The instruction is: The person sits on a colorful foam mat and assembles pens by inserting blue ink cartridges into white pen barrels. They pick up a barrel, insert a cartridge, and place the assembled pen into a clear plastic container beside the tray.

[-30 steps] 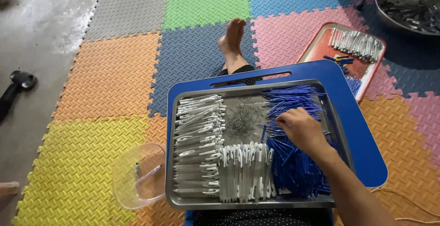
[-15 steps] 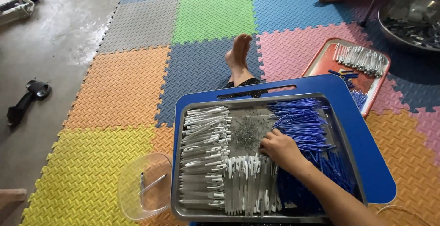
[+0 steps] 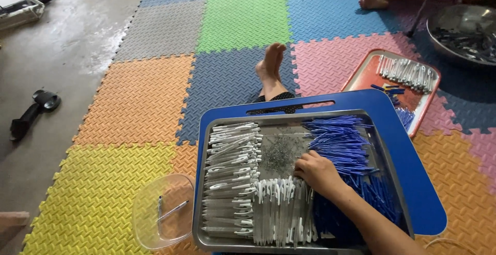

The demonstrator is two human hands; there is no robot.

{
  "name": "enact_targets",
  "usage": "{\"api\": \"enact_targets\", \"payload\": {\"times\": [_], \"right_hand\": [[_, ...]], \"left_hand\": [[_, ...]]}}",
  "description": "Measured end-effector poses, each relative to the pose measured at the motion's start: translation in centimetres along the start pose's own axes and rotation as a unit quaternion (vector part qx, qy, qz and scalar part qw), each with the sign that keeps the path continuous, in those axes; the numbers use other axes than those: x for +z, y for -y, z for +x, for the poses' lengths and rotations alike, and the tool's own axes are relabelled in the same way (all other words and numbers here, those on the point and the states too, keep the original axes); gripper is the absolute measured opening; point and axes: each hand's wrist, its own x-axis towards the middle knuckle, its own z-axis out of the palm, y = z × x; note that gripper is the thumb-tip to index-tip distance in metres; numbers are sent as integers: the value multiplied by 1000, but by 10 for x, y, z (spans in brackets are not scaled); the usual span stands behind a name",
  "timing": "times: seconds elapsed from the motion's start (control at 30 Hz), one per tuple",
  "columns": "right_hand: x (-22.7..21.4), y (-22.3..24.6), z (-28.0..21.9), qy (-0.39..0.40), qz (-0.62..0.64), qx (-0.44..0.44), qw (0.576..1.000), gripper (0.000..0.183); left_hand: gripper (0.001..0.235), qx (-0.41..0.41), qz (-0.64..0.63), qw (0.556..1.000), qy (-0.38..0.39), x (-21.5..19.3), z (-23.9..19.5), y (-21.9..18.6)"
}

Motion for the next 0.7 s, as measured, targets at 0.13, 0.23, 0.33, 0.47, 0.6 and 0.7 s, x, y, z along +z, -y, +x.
{"api": "enact_targets", "payload": {"times": [0.13, 0.23, 0.33, 0.47, 0.6, 0.7], "right_hand": [[2, -7, -2, 14, -15, 13, 1000, 26], [-40, 10, 4, 98, 59, 76, 991, 25], [-52, 8, 5, 129, 78, 120, 981, 23], [-71, 13, 7, 149, 87, 156, 973, 10], [-70, 14, 4, 120, 111, 143, 976, 34], [-71, 13, 5, 139, 106, 147, 974, 38]], "left_hand": [[19, 57, -43, 996, -53, 110, 16, 53], [19, 101, -72, 988, -95, 179, -2, 98], [24, -41, 82, 995, 25, 299, -39, 187], [41, -105, 90, 987, 83, 323, -52, 197], [42, -94, 115, 987, 54, 326, -54, 199], [44, -93, 109, 988, 59, 333, -54, 208]]}}
